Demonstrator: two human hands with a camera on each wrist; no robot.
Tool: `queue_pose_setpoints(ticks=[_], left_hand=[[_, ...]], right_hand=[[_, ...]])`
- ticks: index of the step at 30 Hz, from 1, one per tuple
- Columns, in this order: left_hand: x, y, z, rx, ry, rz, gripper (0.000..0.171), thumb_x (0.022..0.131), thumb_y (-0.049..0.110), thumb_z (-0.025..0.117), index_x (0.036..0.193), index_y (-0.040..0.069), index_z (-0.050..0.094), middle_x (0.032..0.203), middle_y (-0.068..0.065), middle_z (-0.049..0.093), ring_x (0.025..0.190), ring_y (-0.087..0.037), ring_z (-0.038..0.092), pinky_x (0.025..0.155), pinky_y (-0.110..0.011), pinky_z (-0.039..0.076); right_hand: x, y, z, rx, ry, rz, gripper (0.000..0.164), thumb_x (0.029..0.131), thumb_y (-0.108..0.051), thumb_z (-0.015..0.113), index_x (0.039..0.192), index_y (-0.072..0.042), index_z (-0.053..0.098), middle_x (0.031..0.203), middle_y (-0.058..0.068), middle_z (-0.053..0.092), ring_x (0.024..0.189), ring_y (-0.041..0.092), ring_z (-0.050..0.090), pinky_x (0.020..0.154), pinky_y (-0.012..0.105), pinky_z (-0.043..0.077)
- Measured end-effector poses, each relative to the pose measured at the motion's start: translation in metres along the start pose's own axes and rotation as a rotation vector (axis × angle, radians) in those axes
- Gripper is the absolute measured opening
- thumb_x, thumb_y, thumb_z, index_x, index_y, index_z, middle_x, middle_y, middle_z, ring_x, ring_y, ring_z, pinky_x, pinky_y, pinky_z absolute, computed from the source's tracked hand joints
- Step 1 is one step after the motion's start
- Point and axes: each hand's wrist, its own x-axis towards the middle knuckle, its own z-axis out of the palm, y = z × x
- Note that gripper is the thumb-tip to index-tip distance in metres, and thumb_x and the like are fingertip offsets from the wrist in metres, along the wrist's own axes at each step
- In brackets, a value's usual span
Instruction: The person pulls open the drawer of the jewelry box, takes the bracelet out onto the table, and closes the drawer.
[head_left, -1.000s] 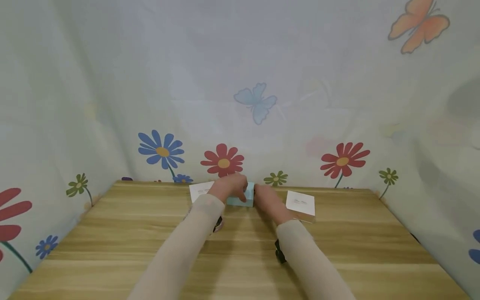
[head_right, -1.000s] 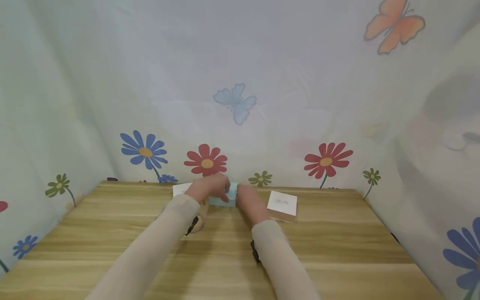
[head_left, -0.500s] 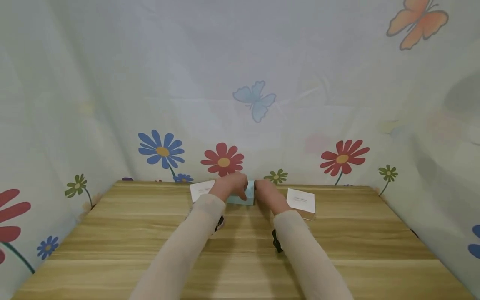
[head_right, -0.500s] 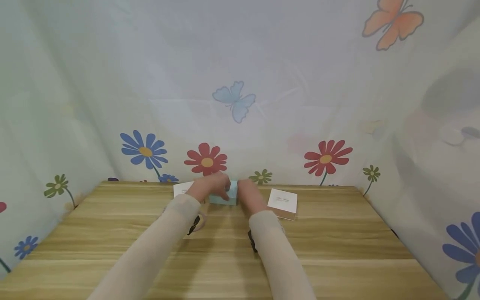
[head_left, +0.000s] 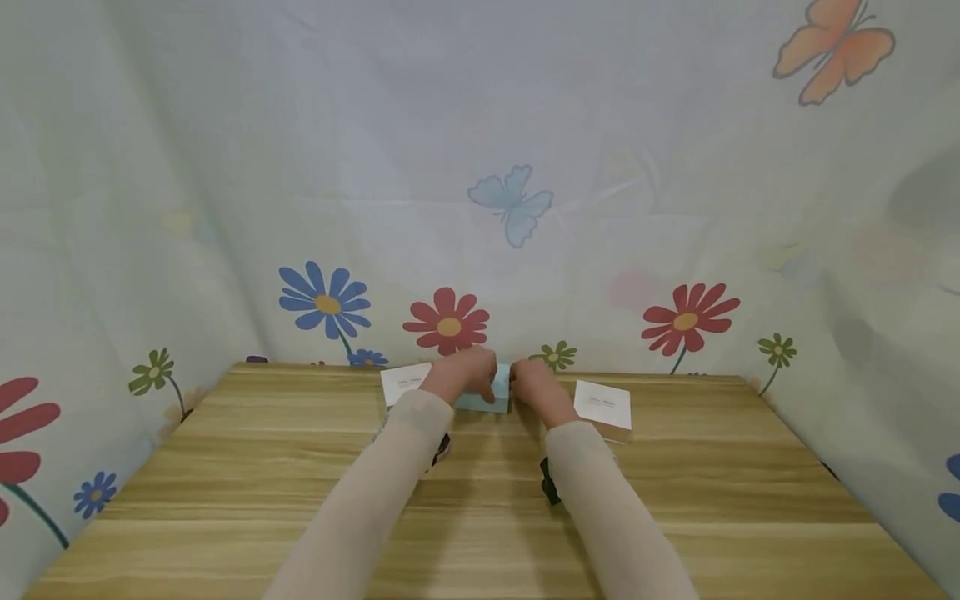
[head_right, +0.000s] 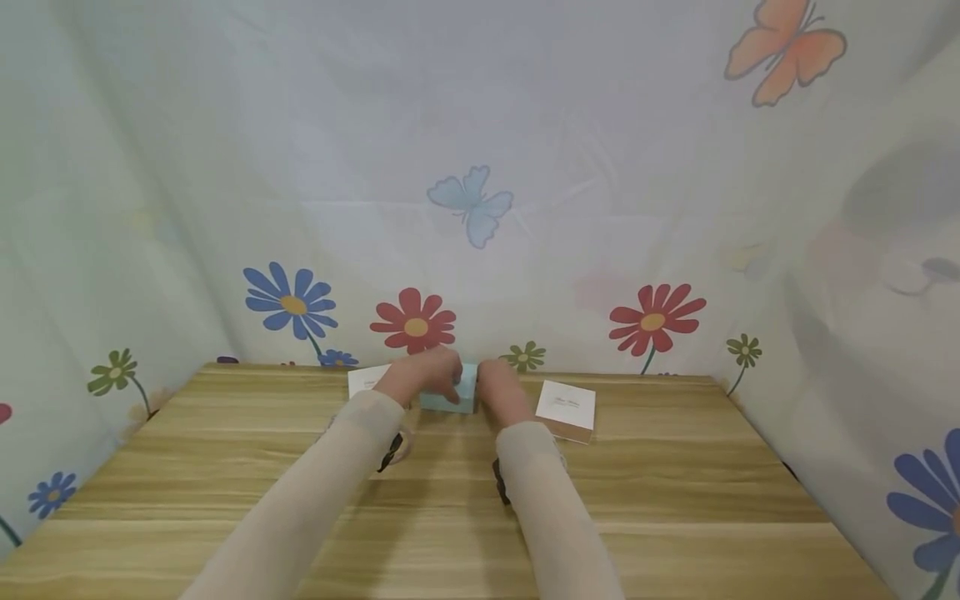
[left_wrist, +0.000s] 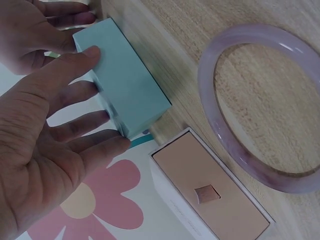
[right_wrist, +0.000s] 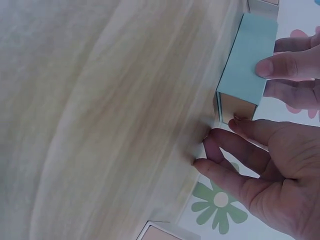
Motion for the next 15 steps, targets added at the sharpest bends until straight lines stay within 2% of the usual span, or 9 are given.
queue_pose_setpoints(ticks=[8,12,15], left_hand=[[-0.002,-0.003,-0.003,0.001,0.000,-0.022,0.026,0.086,0.026,0.084,0.100,0.008,0.071,0.087,0.000,0.065,0.077,-0.017,0.056,0.071,-0.030,0.048],[-0.002,-0.003,0.001,-0.016,-0.003,-0.009,0.025,0.086,0.025,0.084,0.099,0.007,0.072,0.085,0.000,0.064,0.076,-0.017,0.056,0.069,-0.029,0.047],[-0.001,-0.003,0.002,-0.032,0.010,-0.012,0.027,0.085,0.025,0.085,0.101,0.008,0.072,0.087,0.001,0.065,0.078,-0.016,0.056,0.070,-0.029,0.049]], right_hand=[[0.005,-0.009,-0.007,-0.056,-0.001,0.001,0.018,0.096,-0.003,0.060,0.080,-0.003,0.068,0.078,0.009,0.063,0.073,0.021,0.051,0.074,0.037,0.051],[0.010,-0.008,-0.007,-0.049,-0.037,0.029,0.027,0.094,0.000,0.059,0.068,-0.004,0.060,0.071,0.007,0.056,0.068,0.020,0.048,0.065,0.032,0.046],[0.012,-0.009,-0.011,-0.031,-0.075,0.049,0.029,0.094,0.001,0.060,0.066,-0.005,0.057,0.068,0.006,0.054,0.065,0.019,0.047,0.062,0.030,0.042]])
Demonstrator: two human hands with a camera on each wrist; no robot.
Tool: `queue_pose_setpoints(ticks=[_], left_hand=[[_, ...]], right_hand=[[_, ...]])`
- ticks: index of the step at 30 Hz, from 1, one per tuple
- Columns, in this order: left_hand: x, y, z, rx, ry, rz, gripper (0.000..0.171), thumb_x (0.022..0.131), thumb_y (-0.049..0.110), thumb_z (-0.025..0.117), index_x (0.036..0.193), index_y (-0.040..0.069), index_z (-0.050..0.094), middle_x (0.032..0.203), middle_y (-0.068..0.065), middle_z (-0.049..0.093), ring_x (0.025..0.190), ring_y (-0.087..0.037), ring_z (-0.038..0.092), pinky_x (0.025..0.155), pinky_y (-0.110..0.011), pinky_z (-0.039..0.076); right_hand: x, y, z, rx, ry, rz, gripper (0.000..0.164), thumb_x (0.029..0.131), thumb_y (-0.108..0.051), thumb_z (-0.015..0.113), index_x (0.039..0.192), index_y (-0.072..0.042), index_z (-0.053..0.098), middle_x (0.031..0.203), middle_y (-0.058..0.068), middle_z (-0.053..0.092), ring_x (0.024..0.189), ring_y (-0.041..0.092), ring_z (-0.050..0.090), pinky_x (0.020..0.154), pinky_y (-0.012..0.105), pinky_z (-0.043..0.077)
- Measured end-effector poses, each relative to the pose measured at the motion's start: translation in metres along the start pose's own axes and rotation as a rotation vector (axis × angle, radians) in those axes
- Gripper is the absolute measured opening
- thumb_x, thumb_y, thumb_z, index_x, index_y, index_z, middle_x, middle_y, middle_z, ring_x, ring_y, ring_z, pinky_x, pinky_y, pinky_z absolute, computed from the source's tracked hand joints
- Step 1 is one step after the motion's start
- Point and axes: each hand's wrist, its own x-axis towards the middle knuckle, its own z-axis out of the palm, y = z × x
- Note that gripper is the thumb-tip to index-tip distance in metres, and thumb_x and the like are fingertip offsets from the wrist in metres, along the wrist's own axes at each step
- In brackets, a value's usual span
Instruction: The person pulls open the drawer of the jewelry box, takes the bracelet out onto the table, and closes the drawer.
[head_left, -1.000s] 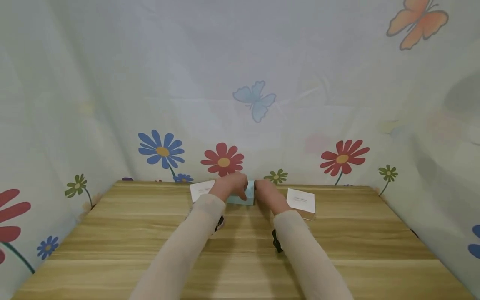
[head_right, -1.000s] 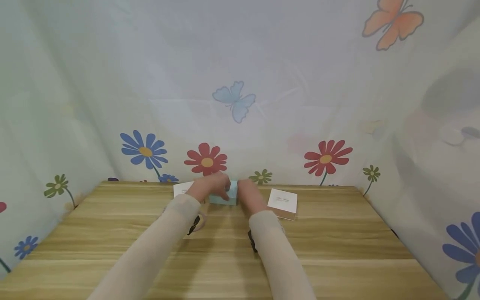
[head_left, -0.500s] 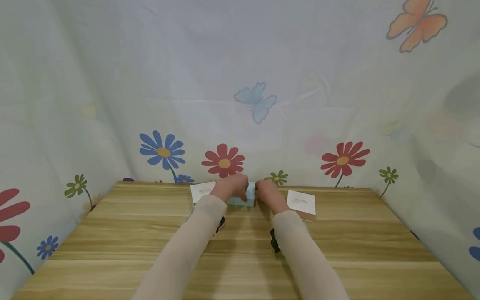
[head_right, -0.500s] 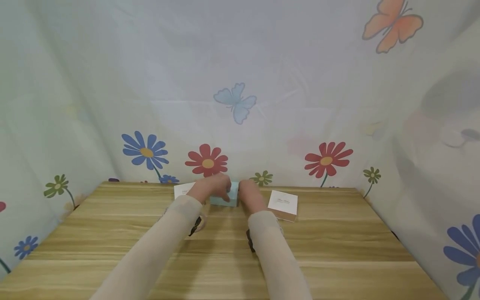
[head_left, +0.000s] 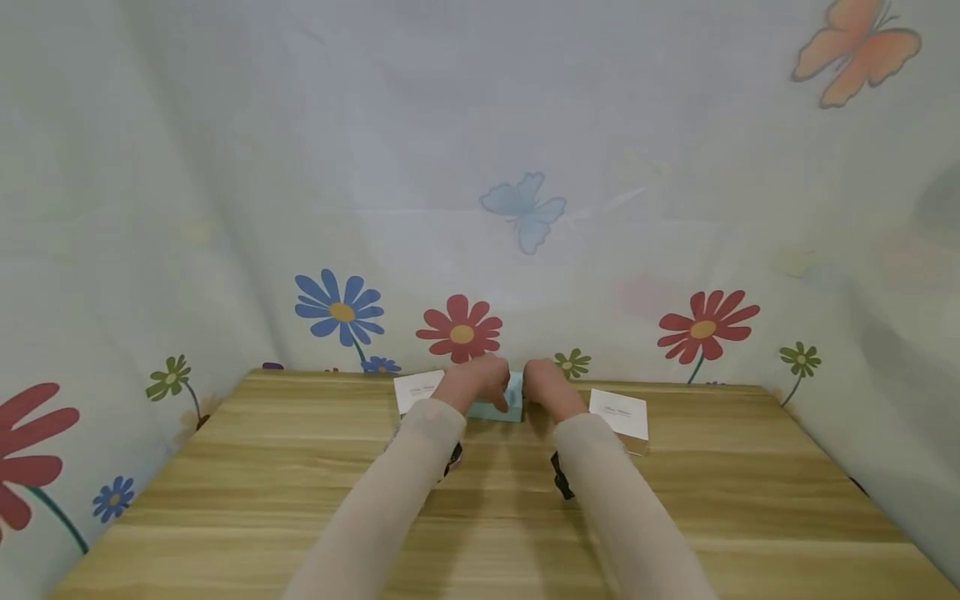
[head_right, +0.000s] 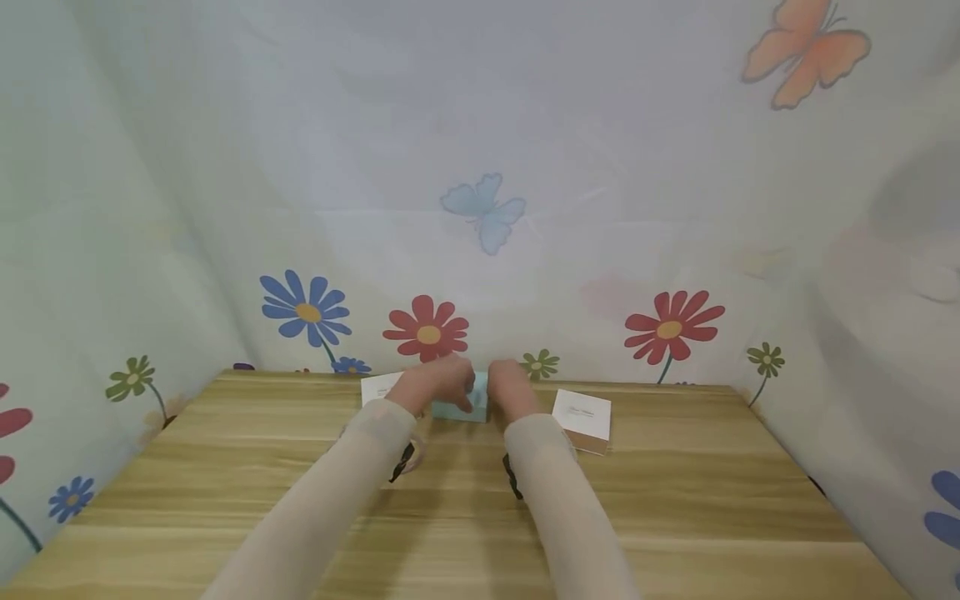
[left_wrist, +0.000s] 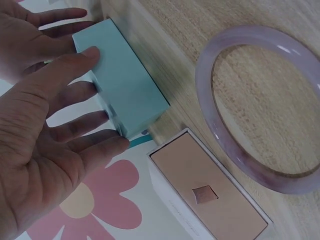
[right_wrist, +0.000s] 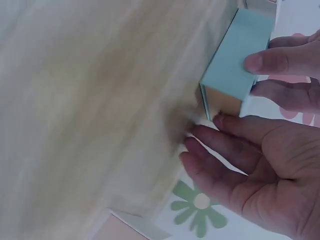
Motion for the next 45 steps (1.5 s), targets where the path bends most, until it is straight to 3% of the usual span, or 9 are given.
queue_pose_setpoints(ticks=[8,17,21,25,34,45], left_hand=[[0.001,0.004,0.003,0.004,0.010,0.002,0.022,0.085,0.024,0.084,0.095,0.010,0.071,0.084,0.001,0.063,0.073,-0.016,0.053,0.067,-0.030,0.046],[0.005,0.002,0.004,-0.004,0.010,-0.027,0.028,0.084,0.025,0.085,0.103,0.010,0.073,0.088,0.001,0.066,0.078,-0.017,0.055,0.072,-0.033,0.050],[0.006,0.005,0.004,-0.012,0.024,-0.016,0.024,0.083,0.024,0.086,0.097,0.009,0.072,0.081,0.001,0.061,0.073,-0.016,0.052,0.074,-0.037,0.050],[0.007,0.006,0.006,0.001,0.045,0.011,0.023,0.083,0.023,0.087,0.084,0.008,0.070,0.071,0.001,0.054,0.065,-0.015,0.048,0.061,-0.029,0.043],[0.003,0.005,0.008,0.031,0.041,-0.020,0.024,0.084,0.021,0.086,0.081,0.009,0.066,0.071,0.000,0.051,0.065,-0.016,0.046,0.059,-0.028,0.040],[0.001,0.006,0.006,0.017,0.039,-0.041,0.026,0.083,0.024,0.087,0.088,0.010,0.066,0.077,-0.002,0.053,0.070,-0.018,0.049,0.061,-0.030,0.041]], right_hand=[[-0.005,0.001,-0.008,0.018,-0.038,0.003,0.024,0.093,0.003,0.061,0.070,-0.004,0.060,0.071,0.006,0.053,0.064,0.019,0.045,0.059,0.029,0.039],[-0.004,0.003,-0.004,0.058,-0.006,-0.026,0.015,0.090,0.005,0.063,0.076,-0.001,0.063,0.071,0.006,0.054,0.064,0.019,0.047,0.059,0.028,0.040],[0.003,0.010,-0.001,0.052,0.037,-0.029,0.019,0.084,0.006,0.066,0.068,-0.001,0.060,0.067,0.007,0.054,0.062,0.020,0.047,0.057,0.028,0.040],[0.012,0.016,0.004,-0.002,0.076,-0.048,0.031,0.082,0.000,0.074,0.057,-0.005,0.056,0.061,0.006,0.053,0.060,0.020,0.048,0.055,0.028,0.039],[0.015,0.015,0.009,0.058,-0.024,-0.022,0.032,0.082,0.004,0.072,0.061,-0.007,0.052,0.061,0.004,0.046,0.053,0.016,0.038,0.049,0.028,0.033],[0.007,0.017,0.001,-0.072,-0.053,-0.017,0.023,0.092,0.003,0.064,0.071,-0.004,0.059,0.070,0.007,0.050,0.058,0.018,0.038,0.052,0.030,0.033]])
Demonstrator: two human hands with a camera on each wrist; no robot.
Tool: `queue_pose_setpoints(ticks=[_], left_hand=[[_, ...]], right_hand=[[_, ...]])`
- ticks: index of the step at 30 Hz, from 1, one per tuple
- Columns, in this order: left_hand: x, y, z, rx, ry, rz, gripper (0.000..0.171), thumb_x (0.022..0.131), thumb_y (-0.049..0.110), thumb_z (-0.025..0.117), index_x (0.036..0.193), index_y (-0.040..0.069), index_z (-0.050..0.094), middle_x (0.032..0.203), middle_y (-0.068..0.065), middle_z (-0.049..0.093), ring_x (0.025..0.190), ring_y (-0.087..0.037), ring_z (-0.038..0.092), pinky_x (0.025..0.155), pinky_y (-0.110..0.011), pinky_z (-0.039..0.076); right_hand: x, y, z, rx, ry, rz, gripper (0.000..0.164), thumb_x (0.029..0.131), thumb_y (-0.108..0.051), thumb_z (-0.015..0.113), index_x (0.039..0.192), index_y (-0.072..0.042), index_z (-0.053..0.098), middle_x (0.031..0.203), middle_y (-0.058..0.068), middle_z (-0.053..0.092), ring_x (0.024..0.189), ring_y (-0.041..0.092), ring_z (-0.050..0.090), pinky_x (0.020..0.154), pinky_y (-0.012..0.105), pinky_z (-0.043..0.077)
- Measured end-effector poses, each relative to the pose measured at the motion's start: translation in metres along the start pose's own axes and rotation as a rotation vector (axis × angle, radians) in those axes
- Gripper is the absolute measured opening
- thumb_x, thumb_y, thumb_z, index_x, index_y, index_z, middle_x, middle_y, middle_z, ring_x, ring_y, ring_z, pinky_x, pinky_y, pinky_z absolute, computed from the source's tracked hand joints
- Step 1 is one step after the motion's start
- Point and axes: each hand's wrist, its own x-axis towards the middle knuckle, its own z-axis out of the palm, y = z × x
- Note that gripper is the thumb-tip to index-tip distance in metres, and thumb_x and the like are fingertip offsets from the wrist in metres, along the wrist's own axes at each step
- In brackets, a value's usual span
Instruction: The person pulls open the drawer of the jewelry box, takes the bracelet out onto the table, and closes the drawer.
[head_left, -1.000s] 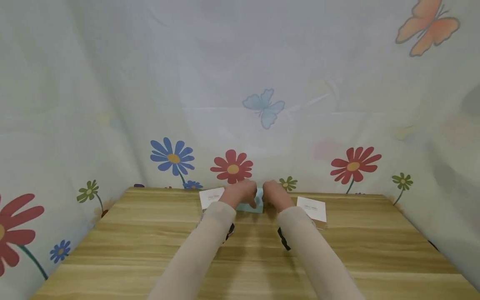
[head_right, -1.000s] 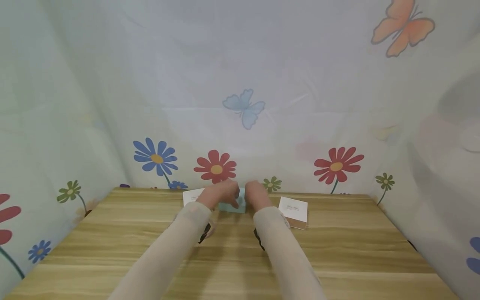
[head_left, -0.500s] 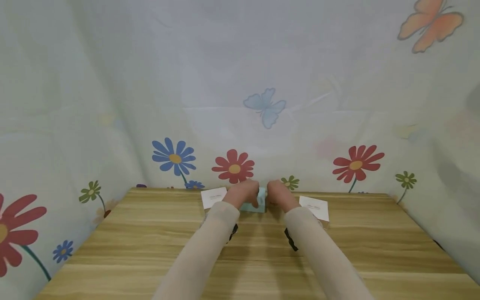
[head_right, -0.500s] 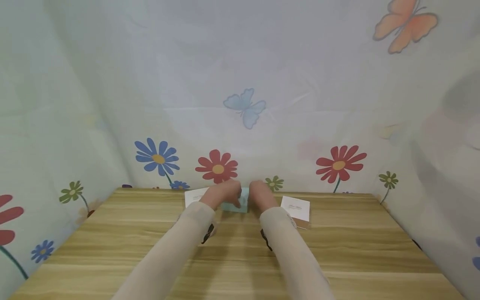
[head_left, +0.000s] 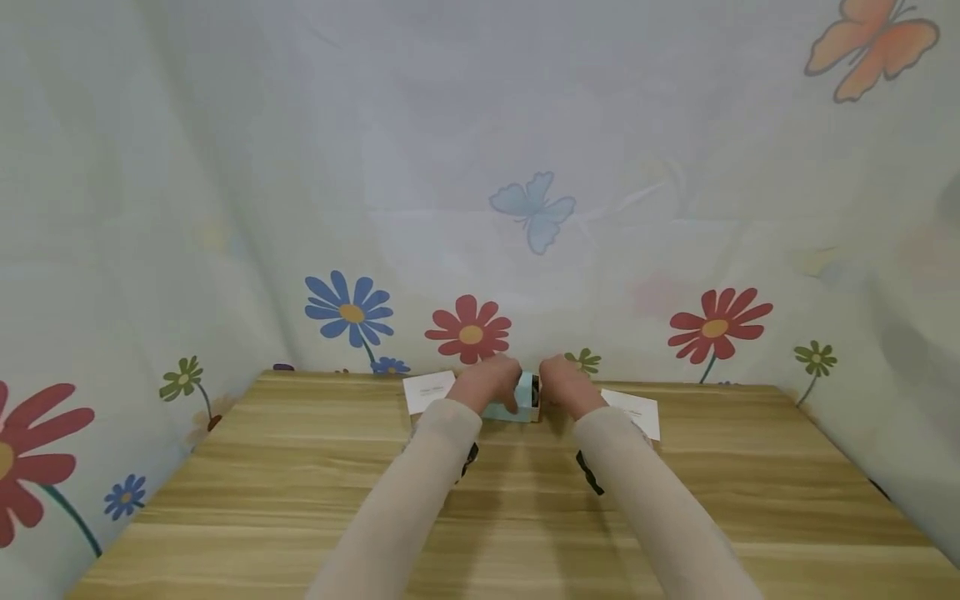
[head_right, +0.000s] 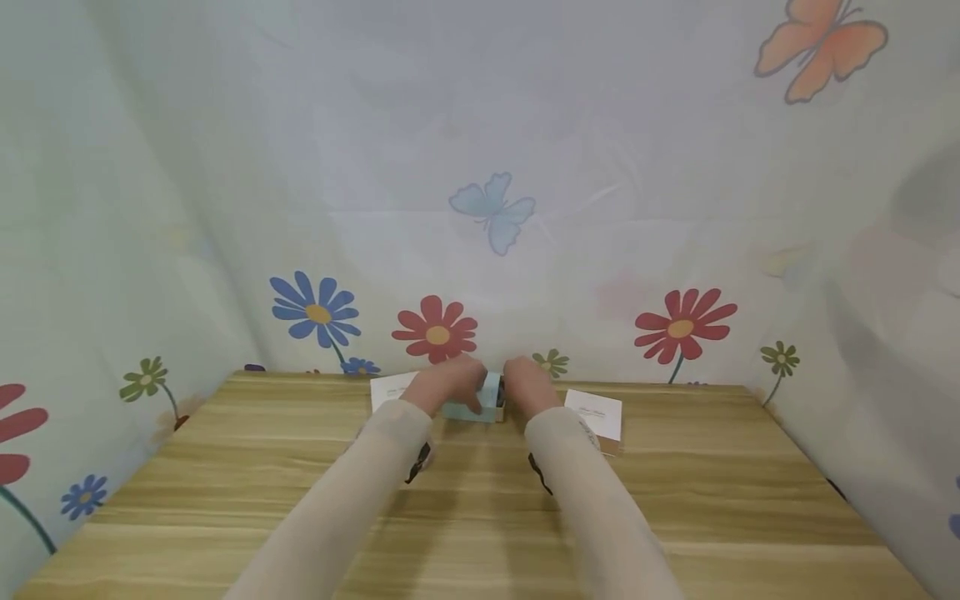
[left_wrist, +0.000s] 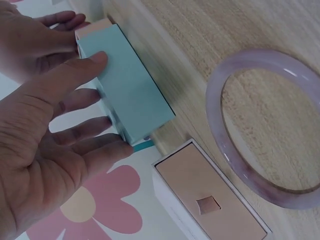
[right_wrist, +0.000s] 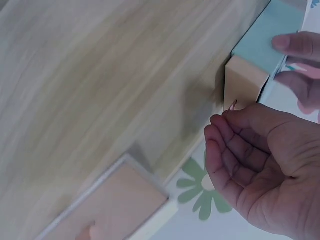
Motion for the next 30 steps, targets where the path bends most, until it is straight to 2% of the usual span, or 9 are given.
queue_pose_setpoints(ticks=[6,10,12,15,17,19,23,25,30], left_hand=[[0.000,-0.007,-0.002,-0.019,-0.009,-0.002,0.030,0.083,0.023,0.086,0.103,0.009,0.069,0.090,-0.001,0.062,0.080,-0.019,0.055,0.071,-0.030,0.048],[0.002,-0.008,0.000,-0.041,-0.022,-0.004,0.033,0.083,0.024,0.087,0.107,0.010,0.069,0.094,0.000,0.064,0.085,-0.020,0.058,0.076,-0.033,0.051],[0.001,-0.007,0.001,-0.055,-0.024,-0.013,0.033,0.082,0.024,0.087,0.107,0.011,0.069,0.094,0.000,0.064,0.085,-0.021,0.058,0.076,-0.034,0.052],[-0.001,-0.006,0.002,-0.062,-0.023,-0.027,0.032,0.083,0.024,0.087,0.105,0.011,0.068,0.093,0.000,0.063,0.084,-0.020,0.057,0.075,-0.034,0.051],[-0.003,-0.004,0.002,-0.063,-0.020,-0.027,0.031,0.083,0.023,0.086,0.105,0.011,0.068,0.093,0.000,0.063,0.084,-0.020,0.057,0.073,-0.033,0.051],[-0.004,-0.003,0.001,-0.058,-0.018,-0.023,0.030,0.084,0.023,0.086,0.104,0.011,0.068,0.092,-0.001,0.063,0.083,-0.020,0.057,0.072,-0.033,0.050],[-0.007,-0.001,-0.002,-0.058,-0.012,-0.029,0.030,0.085,0.022,0.085,0.106,0.010,0.068,0.092,-0.002,0.062,0.082,-0.020,0.056,0.071,-0.032,0.050],[-0.008,-0.001,-0.002,-0.058,-0.012,-0.033,0.029,0.085,0.022,0.085,0.106,0.010,0.068,0.092,-0.002,0.062,0.082,-0.020,0.056,0.071,-0.032,0.050],[-0.008,-0.002,-0.003,-0.061,-0.016,-0.026,0.028,0.085,0.022,0.085,0.105,0.010,0.068,0.093,-0.002,0.062,0.083,-0.020,0.055,0.072,-0.033,0.050]], right_hand=[[-0.002,0.007,-0.004,-0.005,-0.027,-0.007,0.023,0.094,0.002,0.062,0.072,-0.004,0.060,0.070,0.008,0.052,0.055,0.017,0.039,0.050,0.031,0.032],[-0.008,0.012,-0.003,-0.018,-0.010,-0.005,0.015,0.092,0.000,0.065,0.078,-0.003,0.063,0.083,0.011,0.059,0.064,0.020,0.045,0.055,0.034,0.039],[-0.012,0.014,-0.004,-0.023,0.002,-0.006,0.003,0.093,-0.003,0.067,0.091,-0.001,0.067,0.095,0.014,0.062,0.073,0.023,0.051,0.062,0.036,0.045],[-0.019,0.016,-0.007,-0.041,0.012,-0.019,0.025,0.093,-0.005,0.069,0.117,0.000,0.068,0.116,0.017,0.065,0.091,0.026,0.061,0.076,0.040,0.053],[-0.021,0.019,-0.008,-0.041,0.011,-0.015,0.032,0.094,-0.004,0.067,0.125,0.000,0.067,0.120,0.017,0.065,0.094,0.027,0.063,0.078,0.041,0.055],[-0.023,0.022,-0.010,-0.044,0.012,-0.014,0.028,0.093,-0.001,0.066,0.122,0.001,0.068,0.117,0.017,0.067,0.090,0.026,0.063,0.073,0.039,0.054],[-0.025,0.027,-0.015,-0.022,0.023,0.000,0.006,0.092,0.001,0.065,0.096,0.003,0.068,0.097,0.017,0.063,0.072,0.025,0.055,0.058,0.034,0.045],[-0.026,0.030,-0.017,-0.017,0.018,0.004,0.002,0.091,0.003,0.065,0.090,0.003,0.066,0.092,0.016,0.060,0.067,0.023,0.051,0.054,0.032,0.042],[-0.025,0.035,-0.018,-0.029,0.009,0.007,0.014,0.089,0.008,0.064,0.078,-0.001,0.065,0.098,0.017,0.063,0.064,0.020,0.049,0.049,0.028,0.038]])
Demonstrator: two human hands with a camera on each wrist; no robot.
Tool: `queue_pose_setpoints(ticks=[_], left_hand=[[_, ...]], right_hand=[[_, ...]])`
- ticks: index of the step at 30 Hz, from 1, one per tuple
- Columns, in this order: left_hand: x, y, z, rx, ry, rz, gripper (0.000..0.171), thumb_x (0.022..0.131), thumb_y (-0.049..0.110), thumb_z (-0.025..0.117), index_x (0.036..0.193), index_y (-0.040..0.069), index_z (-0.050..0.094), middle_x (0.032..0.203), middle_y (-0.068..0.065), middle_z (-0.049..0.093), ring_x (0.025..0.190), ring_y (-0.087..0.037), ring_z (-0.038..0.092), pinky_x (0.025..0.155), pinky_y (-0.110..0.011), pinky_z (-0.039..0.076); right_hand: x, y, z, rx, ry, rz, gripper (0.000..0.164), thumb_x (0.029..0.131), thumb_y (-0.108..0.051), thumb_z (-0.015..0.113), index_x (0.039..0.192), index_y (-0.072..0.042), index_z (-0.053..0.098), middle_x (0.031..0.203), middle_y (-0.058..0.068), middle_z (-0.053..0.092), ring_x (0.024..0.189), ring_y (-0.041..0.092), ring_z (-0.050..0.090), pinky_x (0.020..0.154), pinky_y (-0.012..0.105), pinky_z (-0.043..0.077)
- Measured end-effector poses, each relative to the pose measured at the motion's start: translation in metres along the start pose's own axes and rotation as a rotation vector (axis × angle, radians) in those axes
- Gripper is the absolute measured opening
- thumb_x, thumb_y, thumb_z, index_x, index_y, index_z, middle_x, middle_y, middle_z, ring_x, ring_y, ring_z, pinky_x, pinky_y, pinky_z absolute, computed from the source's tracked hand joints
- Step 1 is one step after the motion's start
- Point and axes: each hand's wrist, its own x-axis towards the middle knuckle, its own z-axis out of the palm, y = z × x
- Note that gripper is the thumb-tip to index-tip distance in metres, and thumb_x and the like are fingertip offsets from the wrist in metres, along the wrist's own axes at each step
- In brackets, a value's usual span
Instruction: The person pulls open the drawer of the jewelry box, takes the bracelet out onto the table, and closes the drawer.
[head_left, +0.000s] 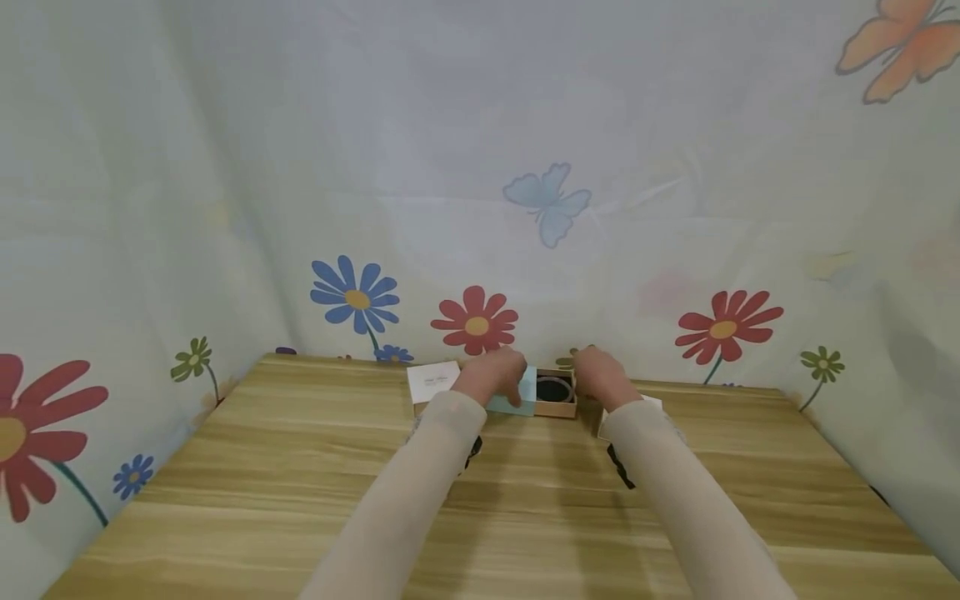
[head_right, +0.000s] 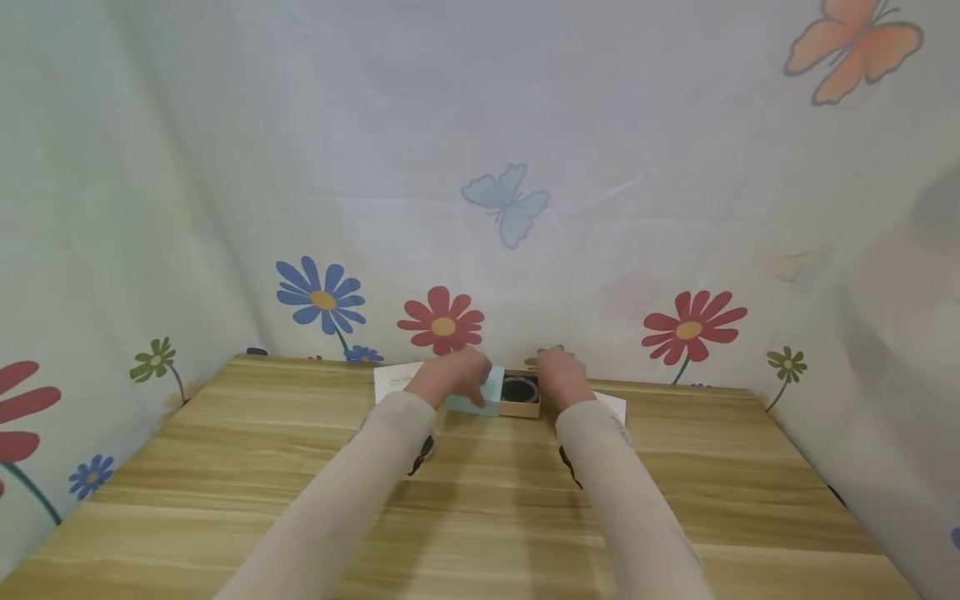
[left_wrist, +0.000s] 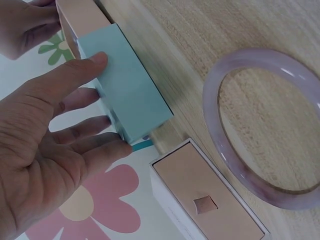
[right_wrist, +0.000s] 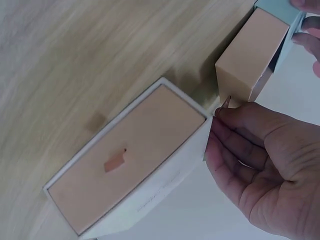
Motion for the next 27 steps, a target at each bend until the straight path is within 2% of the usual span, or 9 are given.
queue_pose_setpoints(ticks=[2,5,11,14,17,19,22,25,27], left_hand=[[0.000,0.000,0.000,0.000,0.000,0.000,0.029,0.085,0.022,0.084,0.105,0.010,0.068,0.093,-0.002,0.062,0.083,-0.020,0.056,0.072,-0.033,0.051],[0.000,0.001,0.000,0.004,0.000,-0.008,0.029,0.085,0.022,0.084,0.107,0.011,0.068,0.095,-0.002,0.062,0.084,-0.020,0.056,0.073,-0.033,0.051],[0.002,0.003,0.001,0.014,0.001,-0.022,0.029,0.085,0.022,0.085,0.107,0.011,0.068,0.095,-0.002,0.062,0.084,-0.020,0.056,0.072,-0.033,0.051],[0.002,0.004,0.002,0.022,0.003,-0.010,0.027,0.085,0.022,0.085,0.104,0.011,0.068,0.096,-0.002,0.062,0.084,-0.020,0.056,0.071,-0.033,0.051],[0.002,0.005,0.003,0.025,-0.002,-0.018,0.027,0.085,0.022,0.085,0.102,0.012,0.067,0.098,-0.003,0.060,0.084,-0.021,0.056,0.072,-0.033,0.051],[0.001,0.005,0.003,0.026,-0.005,-0.024,0.027,0.084,0.022,0.085,0.102,0.012,0.067,0.098,-0.002,0.060,0.085,-0.021,0.056,0.072,-0.034,0.051],[0.001,0.006,0.002,0.033,-0.011,-0.024,0.028,0.085,0.023,0.085,0.104,0.012,0.068,0.097,-0.002,0.061,0.085,-0.021,0.056,0.073,-0.033,0.051],[0.000,0.007,-0.001,0.035,-0.012,-0.021,0.029,0.085,0.023,0.085,0.105,0.011,0.068,0.095,-0.002,0.062,0.085,-0.021,0.056,0.073,-0.033,0.051],[0.000,0.008,-0.002,0.036,-0.011,-0.025,0.029,0.085,0.022,0.085,0.104,0.011,0.068,0.094,-0.002,0.062,0.084,-0.021,0.056,0.072,-0.033,0.050]], right_hand=[[-0.001,0.001,0.000,-0.013,0.009,-0.006,0.014,0.088,0.009,0.067,0.077,0.000,0.067,0.106,0.020,0.064,0.068,0.020,0.051,0.050,0.027,0.040],[-0.003,0.002,-0.001,-0.021,0.018,-0.018,0.006,0.087,0.008,0.070,0.085,0.002,0.068,0.113,0.022,0.062,0.074,0.022,0.054,0.054,0.028,0.046],[-0.008,0.004,-0.003,0.007,0.008,-0.027,0.004,0.090,0.004,0.070,0.087,0.003,0.070,0.084,0.012,0.066,0.067,0.019,0.056,0.054,0.027,0.045],[-0.009,0.005,-0.004,0.105,-0.007,0.024,0.008,0.094,0.001,0.066,0.087,0.003,0.071,0.079,0.011,0.066,0.063,0.018,0.057,0.053,0.027,0.045],[-0.010,0.004,-0.005,0.232,-0.026,0.083,0.014,0.096,-0.001,0.058,0.091,0.005,0.070,0.082,0.017,0.068,0.064,0.022,0.062,0.052,0.027,0.045],[-0.010,0.004,-0.005,0.276,-0.035,0.099,0.019,0.097,-0.003,0.055,0.092,0.006,0.072,0.084,0.018,0.071,0.064,0.023,0.065,0.052,0.027,0.045],[-0.008,0.004,-0.003,0.261,-0.031,0.091,0.023,0.096,-0.003,0.054,0.083,0.005,0.072,0.073,0.014,0.069,0.058,0.020,0.062,0.049,0.026,0.043],[-0.002,0.006,0.001,0.228,-0.026,0.087,0.031,0.096,-0.004,0.056,0.067,0.000,0.065,0.058,0.006,0.058,0.049,0.015,0.051,0.048,0.026,0.039],[0.002,0.008,0.004,0.190,-0.027,0.074,0.037,0.095,-0.006,0.058,0.058,-0.004,0.058,0.056,0.004,0.050,0.048,0.014,0.045,0.049,0.026,0.038]])
